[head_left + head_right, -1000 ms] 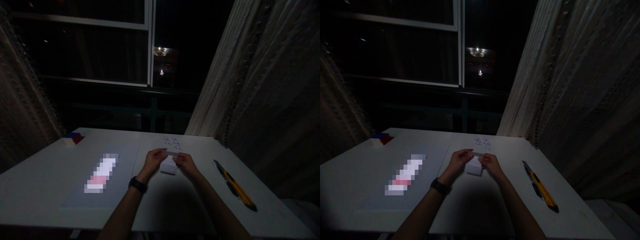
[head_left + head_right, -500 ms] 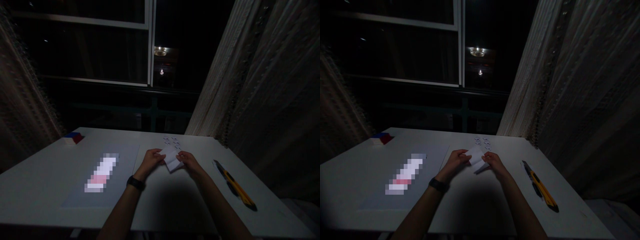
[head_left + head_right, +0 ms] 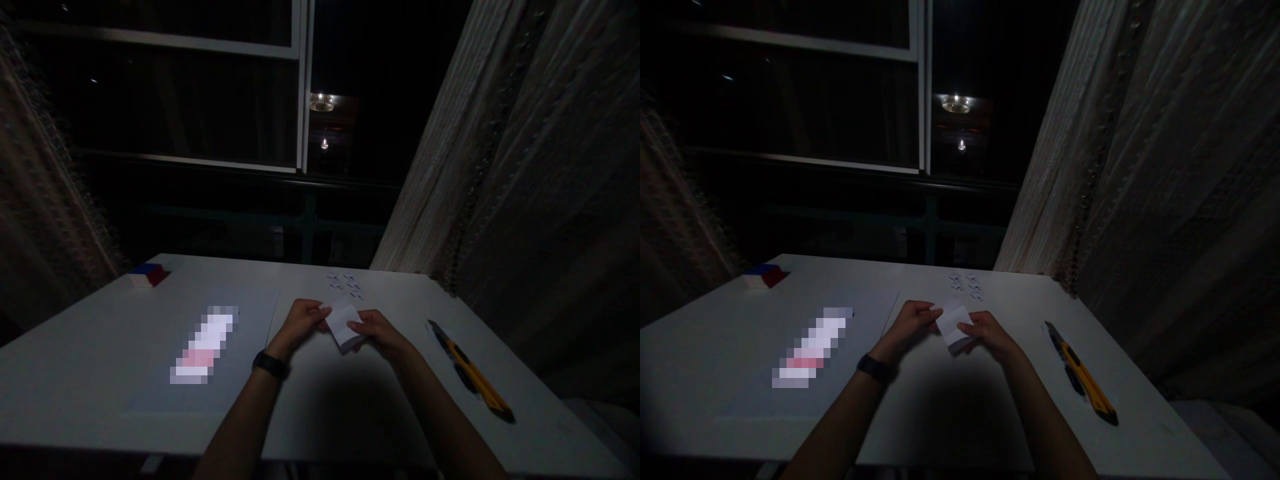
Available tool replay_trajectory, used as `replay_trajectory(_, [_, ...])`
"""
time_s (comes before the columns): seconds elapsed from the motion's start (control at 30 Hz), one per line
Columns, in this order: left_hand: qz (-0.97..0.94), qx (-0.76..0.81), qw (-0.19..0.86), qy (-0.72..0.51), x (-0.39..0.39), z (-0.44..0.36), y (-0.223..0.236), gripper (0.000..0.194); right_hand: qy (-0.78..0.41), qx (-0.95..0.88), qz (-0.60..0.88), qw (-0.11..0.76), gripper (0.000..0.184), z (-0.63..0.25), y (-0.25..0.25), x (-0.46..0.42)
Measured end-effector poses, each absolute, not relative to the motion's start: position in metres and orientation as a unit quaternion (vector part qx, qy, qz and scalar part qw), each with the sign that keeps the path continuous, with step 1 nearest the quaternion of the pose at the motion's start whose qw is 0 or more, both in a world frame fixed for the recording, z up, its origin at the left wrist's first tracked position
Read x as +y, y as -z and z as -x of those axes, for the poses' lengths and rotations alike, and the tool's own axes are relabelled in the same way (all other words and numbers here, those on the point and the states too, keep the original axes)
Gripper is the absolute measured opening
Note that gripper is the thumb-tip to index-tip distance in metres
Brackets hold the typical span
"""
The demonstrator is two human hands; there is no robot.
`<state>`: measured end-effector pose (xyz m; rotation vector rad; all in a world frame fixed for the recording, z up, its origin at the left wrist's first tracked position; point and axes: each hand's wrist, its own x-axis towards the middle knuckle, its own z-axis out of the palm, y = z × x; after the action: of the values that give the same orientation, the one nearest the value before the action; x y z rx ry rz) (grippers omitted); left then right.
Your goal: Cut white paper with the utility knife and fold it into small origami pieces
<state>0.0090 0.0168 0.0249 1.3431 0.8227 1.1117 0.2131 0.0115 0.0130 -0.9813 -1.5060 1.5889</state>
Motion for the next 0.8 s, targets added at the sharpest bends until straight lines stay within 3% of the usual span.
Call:
replay_trajectory(0.27, [-0.597,0.345,0.605,-0.399,0.018,-0.002,-0.023,0.027,-0.642,-0.566,0.351,0.38,0.039,-0.22,-0.015,0.011])
replay_trajectory(0.6, [-0.535,0.303,0.687,-0.387,0.022,0.001,-0.019,0.033,-0.657,-0.505,0.342,0.445,0.056,-0.219,-0.021,0.011])
replay_trajectory(0.8, [-0.499,0.281,0.715,-0.402,0.02,0.002,-0.02,0.04,-0.649,-0.486,0.368,0.455,0.036,-0.219,-0.025,0.008])
